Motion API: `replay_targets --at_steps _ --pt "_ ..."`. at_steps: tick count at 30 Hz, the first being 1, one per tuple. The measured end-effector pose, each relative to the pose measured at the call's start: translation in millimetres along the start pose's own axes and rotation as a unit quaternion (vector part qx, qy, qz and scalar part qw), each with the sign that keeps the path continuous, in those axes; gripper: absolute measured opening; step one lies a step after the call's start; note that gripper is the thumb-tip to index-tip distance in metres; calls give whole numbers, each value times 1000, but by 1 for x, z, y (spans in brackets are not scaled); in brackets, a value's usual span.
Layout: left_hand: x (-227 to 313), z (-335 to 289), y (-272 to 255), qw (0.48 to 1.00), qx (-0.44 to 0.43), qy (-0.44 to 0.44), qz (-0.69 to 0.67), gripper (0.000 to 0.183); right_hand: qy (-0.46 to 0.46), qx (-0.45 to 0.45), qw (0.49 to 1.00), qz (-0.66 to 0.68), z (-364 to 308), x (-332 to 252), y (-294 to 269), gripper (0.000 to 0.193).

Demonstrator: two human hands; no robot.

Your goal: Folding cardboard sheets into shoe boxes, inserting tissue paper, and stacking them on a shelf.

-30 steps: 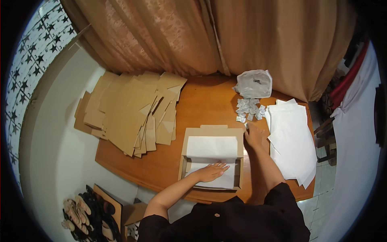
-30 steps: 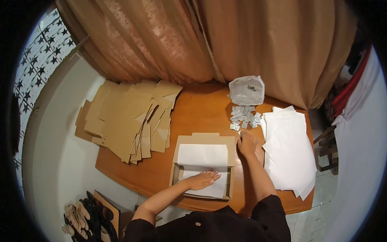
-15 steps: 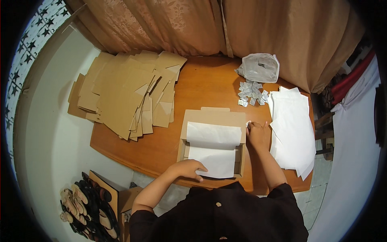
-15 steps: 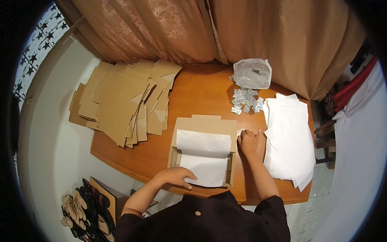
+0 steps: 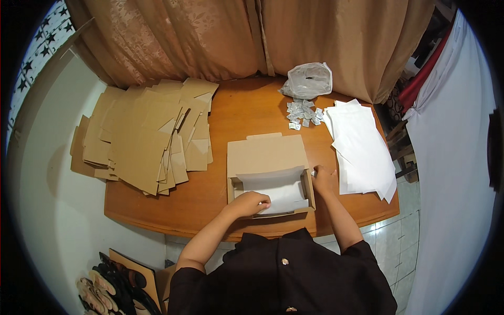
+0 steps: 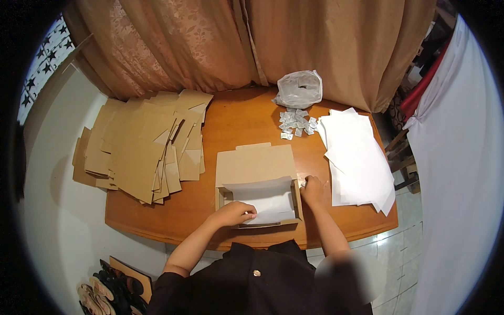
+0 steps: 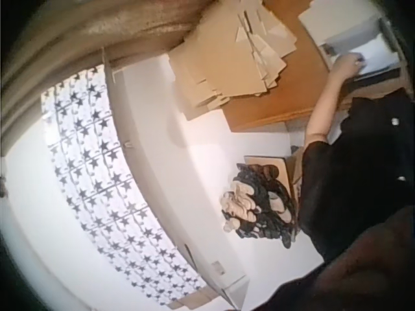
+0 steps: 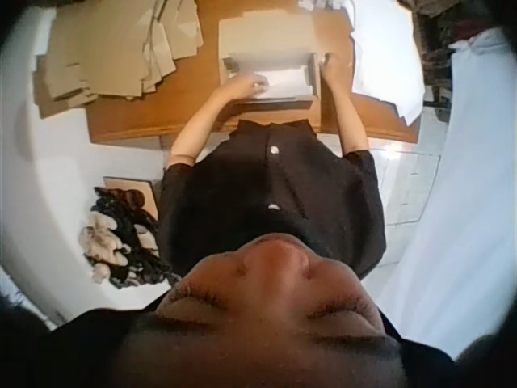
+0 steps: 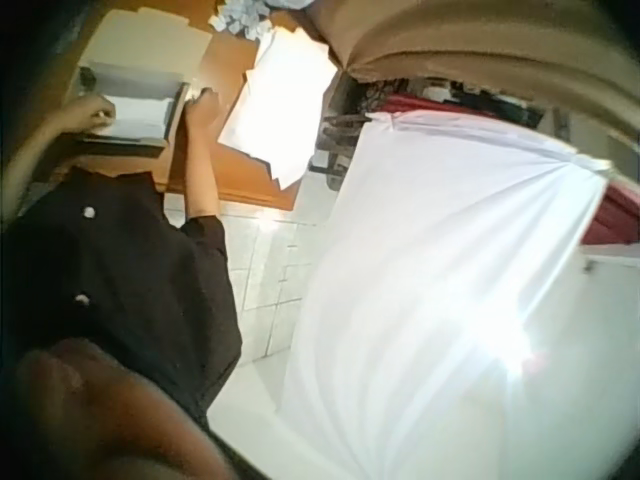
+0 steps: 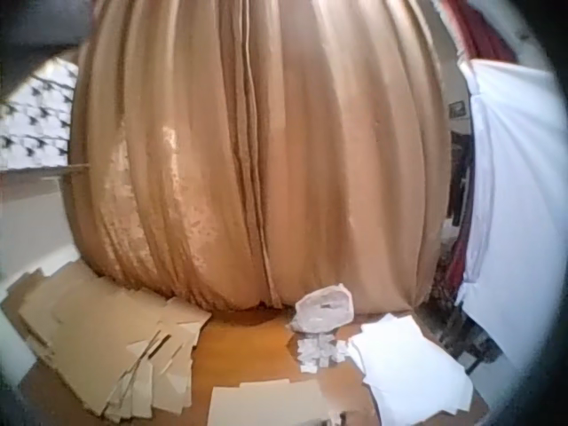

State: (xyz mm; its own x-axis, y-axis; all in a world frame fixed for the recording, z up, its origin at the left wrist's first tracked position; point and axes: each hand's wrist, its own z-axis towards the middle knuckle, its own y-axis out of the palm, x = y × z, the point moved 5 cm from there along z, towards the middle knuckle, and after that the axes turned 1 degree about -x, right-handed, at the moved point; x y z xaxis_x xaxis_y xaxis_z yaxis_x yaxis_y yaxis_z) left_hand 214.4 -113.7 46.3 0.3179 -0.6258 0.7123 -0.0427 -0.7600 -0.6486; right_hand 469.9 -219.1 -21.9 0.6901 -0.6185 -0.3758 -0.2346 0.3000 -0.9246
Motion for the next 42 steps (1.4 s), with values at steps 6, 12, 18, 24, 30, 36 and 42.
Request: replay_targets --at_steps 6,12,18,24,30,36,42 --pt "-8 10 -7 999 26 24 -22 22 50 -53 997 12 -4 16 0 28" --pt "-24 34 -17 994 95 49 36 17 93 -11 986 140 -15 12 -22 28" --pt "-2 23 -21 998 5 64 4 17 -43 -71 919 386 -18 -42 -89 27" --pt "17 -14 -6 993 0 81 85 13 -204 -333 867 310 -56 -132 -73 21" --pt "10 -19 9 996 22 47 72 15 -237 -674 695 74 -68 -131 34 38" --pt "-2 -14 2 996 55 53 40 18 -190 -626 754 -54 -56 -111 34 48" --pt "-14 7 1 992 81 60 79 18 -203 -525 815 140 -46 -102 -9 37"
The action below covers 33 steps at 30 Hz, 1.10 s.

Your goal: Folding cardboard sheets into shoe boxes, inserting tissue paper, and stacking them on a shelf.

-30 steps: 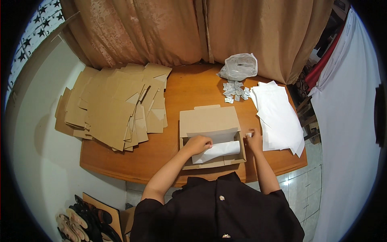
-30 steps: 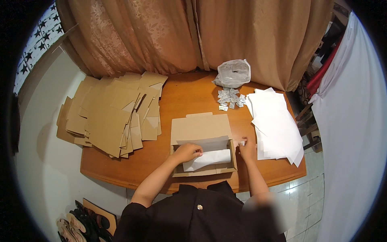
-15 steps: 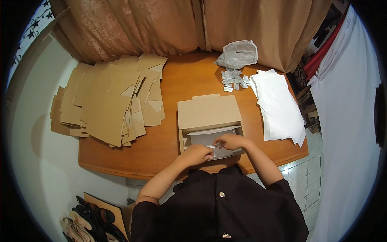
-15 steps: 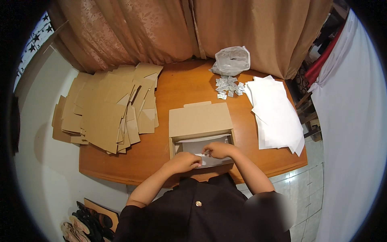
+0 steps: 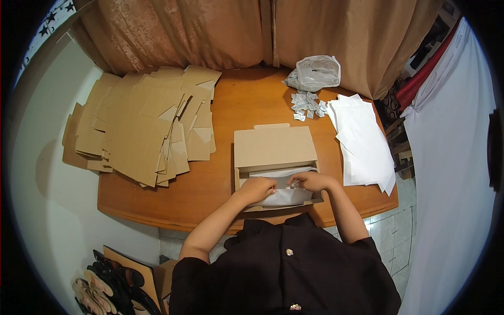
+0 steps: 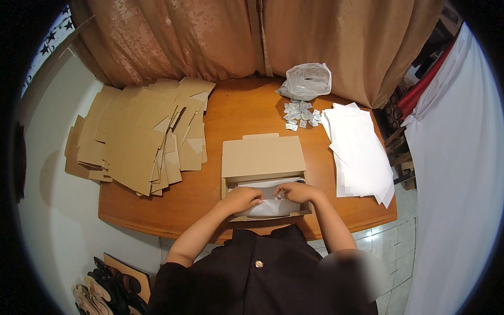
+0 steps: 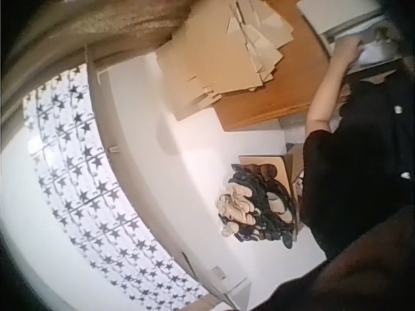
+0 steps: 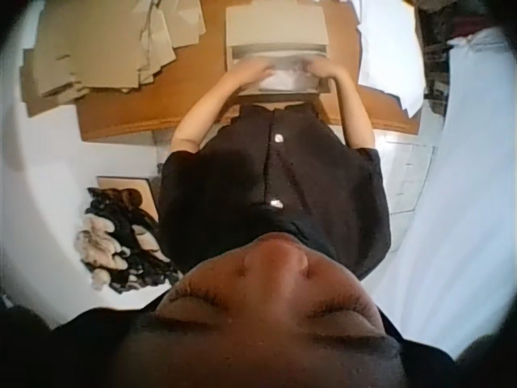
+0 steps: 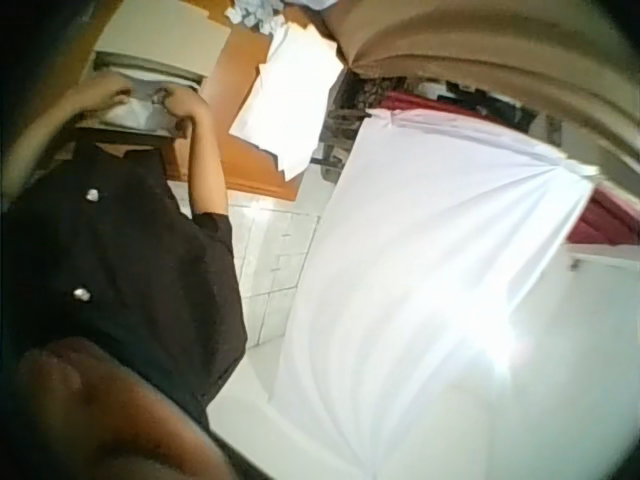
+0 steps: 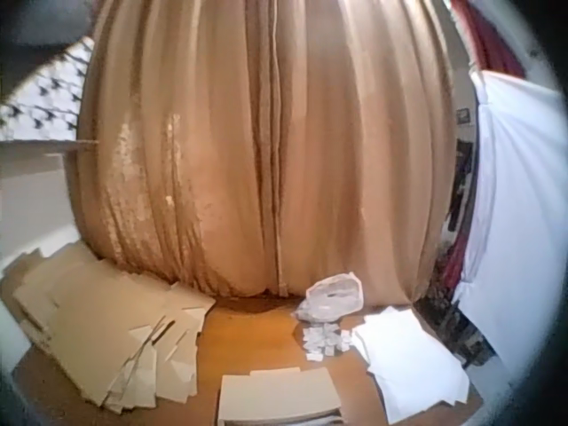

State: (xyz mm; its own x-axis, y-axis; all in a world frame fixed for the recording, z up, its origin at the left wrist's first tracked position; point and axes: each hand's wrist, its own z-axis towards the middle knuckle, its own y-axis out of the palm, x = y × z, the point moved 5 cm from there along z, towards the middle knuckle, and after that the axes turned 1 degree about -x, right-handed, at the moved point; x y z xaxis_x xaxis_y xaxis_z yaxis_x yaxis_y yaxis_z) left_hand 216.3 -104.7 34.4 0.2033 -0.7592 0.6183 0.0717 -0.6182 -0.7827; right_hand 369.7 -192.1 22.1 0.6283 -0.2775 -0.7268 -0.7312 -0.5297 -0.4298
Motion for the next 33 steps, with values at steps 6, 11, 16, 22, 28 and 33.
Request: replay_targets --at_steps 6,11,16,22,28,33 --pt "-17 12 13 997 -11 -24 69 21 -98 156 983 -3 -76 -76 -29 36" --pt "-28 19 30 995 -29 -38 91 20 -37 359 930 -76 -72 -83 -44 32" --pt "-30 13 34 996 -3 -58 73 25 1 412 881 -235 -47 -72 -26 30" --pt "17 -38 -18 996 1 -29 88 30 -35 408 859 -308 -41 -69 -2 25" --pt "36 -63 -63 998 57 2 37 25 -53 437 845 -303 -36 -62 18 7" --pt "33 -53 -39 990 91 12 107 43 -77 409 859 -298 -39 -72 30 5"
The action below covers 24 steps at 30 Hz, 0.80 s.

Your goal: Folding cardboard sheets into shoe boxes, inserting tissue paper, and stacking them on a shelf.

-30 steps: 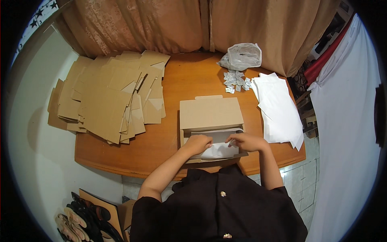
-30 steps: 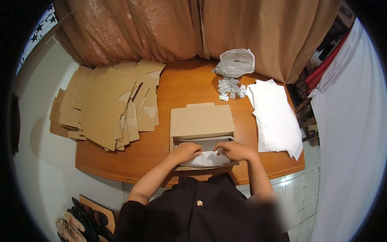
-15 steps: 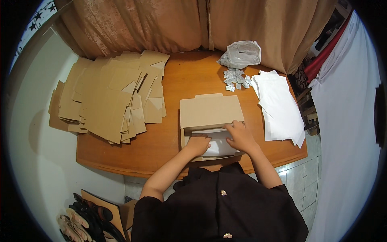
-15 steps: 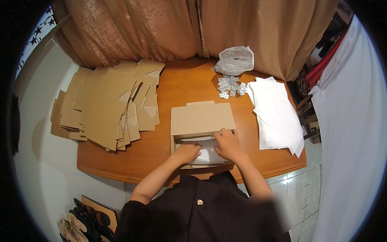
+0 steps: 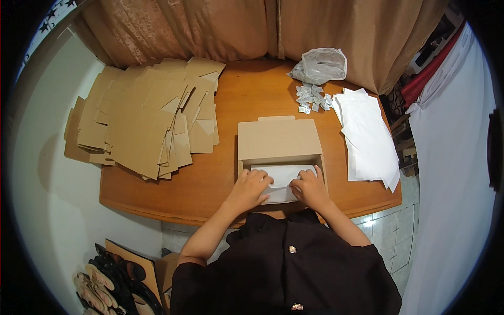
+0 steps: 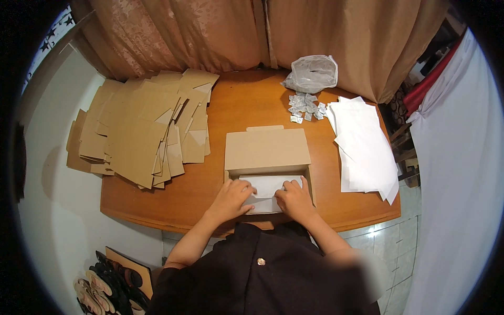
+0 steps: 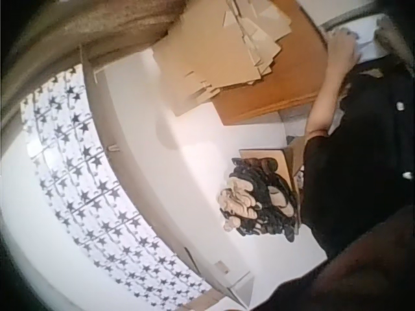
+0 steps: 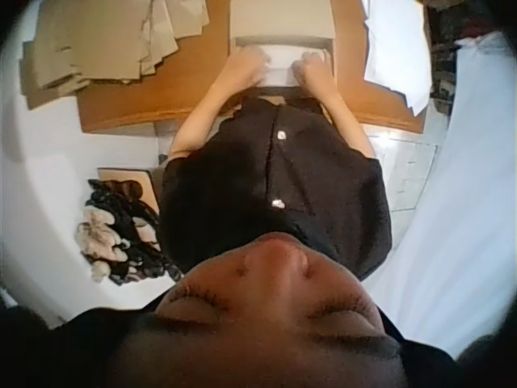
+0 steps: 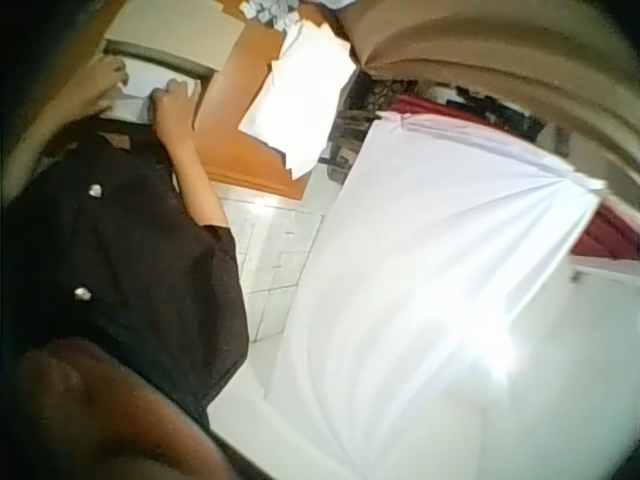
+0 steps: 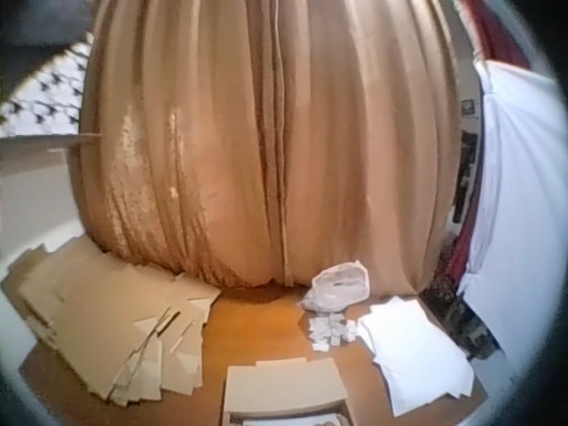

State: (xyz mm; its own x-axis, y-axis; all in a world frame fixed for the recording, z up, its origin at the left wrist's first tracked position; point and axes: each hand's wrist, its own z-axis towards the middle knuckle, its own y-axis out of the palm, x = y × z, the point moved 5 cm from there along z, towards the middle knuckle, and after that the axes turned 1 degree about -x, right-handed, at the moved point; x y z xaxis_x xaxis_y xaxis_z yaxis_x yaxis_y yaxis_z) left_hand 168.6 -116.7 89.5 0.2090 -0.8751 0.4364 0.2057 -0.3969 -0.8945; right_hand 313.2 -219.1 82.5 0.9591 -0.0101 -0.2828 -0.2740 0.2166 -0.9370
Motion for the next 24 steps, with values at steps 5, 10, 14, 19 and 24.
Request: replay_targets --at_steps 5,10,14,19,24 --pt "-9 17 14 995 42 -41 77 73 38 33 999 -10 -2 7 2 5" --pt "-25 32 32 986 46 -70 145 84 20 33 999 13 1 6 -5 8" --pt "-31 26 30 992 16 -18 125 74 9 -101 994 -28 -2 16 24 7" --pt "-26 9 13 997 -68 24 -3 33 34 -311 948 58 1 23 39 15" --pt "-26 -3 13 997 -77 7 -27 26 65 -254 951 163 23 20 30 38"
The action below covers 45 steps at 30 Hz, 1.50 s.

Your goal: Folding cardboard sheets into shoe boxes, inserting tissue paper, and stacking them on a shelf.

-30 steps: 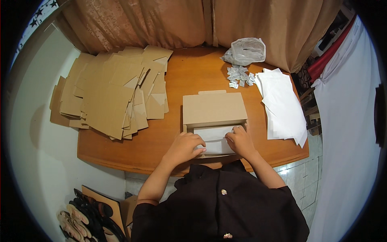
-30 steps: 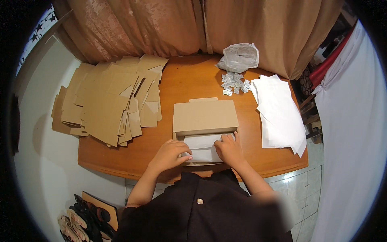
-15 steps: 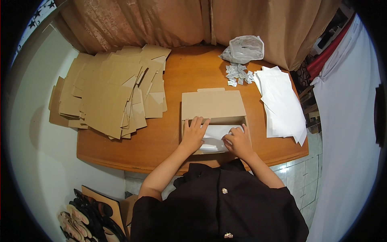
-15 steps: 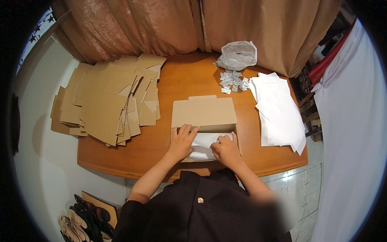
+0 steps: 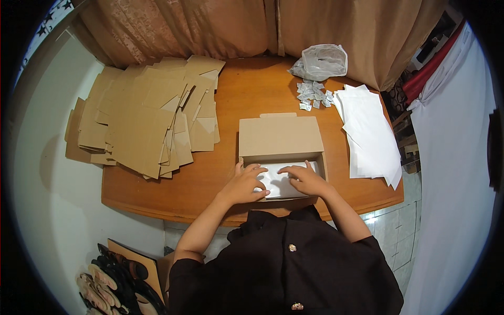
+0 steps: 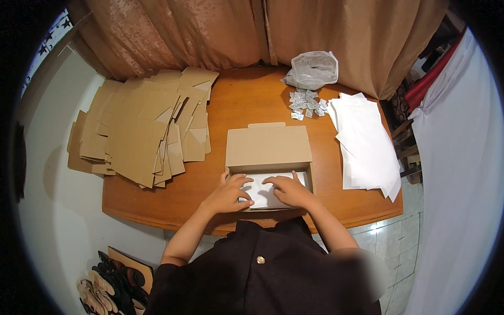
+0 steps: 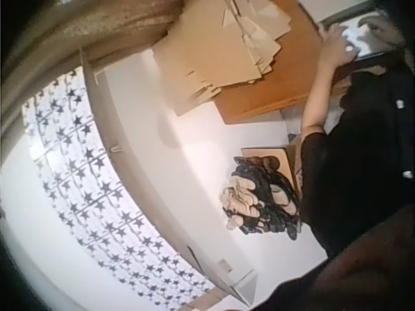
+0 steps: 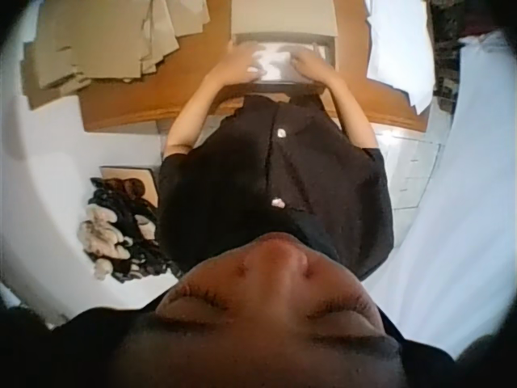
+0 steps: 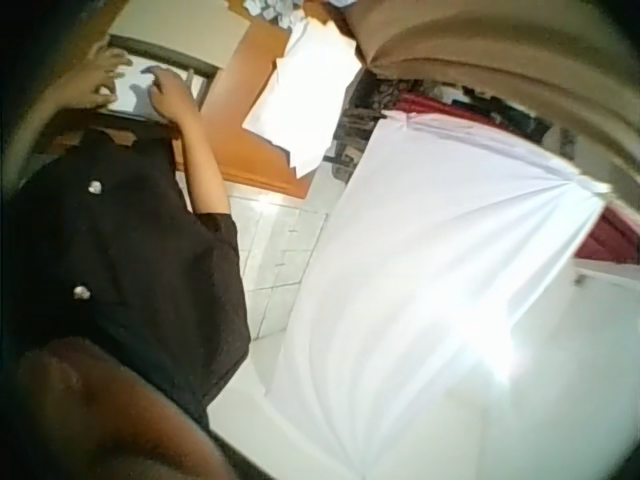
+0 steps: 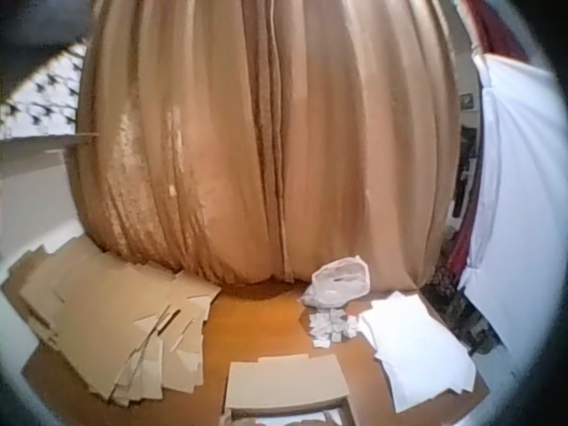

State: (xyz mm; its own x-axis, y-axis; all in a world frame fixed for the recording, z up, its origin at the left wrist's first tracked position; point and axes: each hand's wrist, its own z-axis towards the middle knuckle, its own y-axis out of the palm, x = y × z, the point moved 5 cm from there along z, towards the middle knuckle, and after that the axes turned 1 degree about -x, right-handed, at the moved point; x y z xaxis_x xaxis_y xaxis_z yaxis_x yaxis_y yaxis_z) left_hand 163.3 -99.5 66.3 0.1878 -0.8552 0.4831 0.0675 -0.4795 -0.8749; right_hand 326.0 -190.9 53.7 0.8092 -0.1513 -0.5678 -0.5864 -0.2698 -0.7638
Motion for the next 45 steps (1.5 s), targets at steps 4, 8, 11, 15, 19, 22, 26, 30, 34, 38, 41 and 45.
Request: replay_targets --at_steps 4,8,11,15,19,22,26,30,34,38,41,45 --pt "-4 -6 -12 996 66 -44 -48 33 -5 117 991 -66 2 -7 -6 49" --pt "6 -25 -15 984 152 -64 -72 55 80 281 956 -5 8 12 -39 53" --pt "8 -34 -3 988 136 -59 -52 57 190 356 913 69 15 44 -60 58" --pt "-10 -37 10 990 126 -58 -1 33 200 392 810 389 37 109 -53 64" --pt "-23 -38 15 987 142 -71 33 23 136 433 775 440 31 94 -68 63" --pt "-25 -29 16 982 162 -92 42 22 107 468 759 439 28 91 -76 58" --pt "-22 -22 18 943 304 -128 50 19 14 498 725 475 20 82 -79 50" --pt "-24 -32 35 915 371 -113 111 13 5 496 745 447 0 59 -74 41" --pt "-22 -33 41 893 410 -115 144 14 -2 494 761 420 -20 62 -54 40" --pt "-30 -41 56 866 469 -111 131 41 -8 454 790 412 -33 59 -32 49" --pt "-37 -47 56 821 564 -83 18 66 17 454 805 382 -42 51 -23 55" --pt "-39 -37 37 788 553 -124 -240 80 17 453 813 364 -52 47 -10 59"
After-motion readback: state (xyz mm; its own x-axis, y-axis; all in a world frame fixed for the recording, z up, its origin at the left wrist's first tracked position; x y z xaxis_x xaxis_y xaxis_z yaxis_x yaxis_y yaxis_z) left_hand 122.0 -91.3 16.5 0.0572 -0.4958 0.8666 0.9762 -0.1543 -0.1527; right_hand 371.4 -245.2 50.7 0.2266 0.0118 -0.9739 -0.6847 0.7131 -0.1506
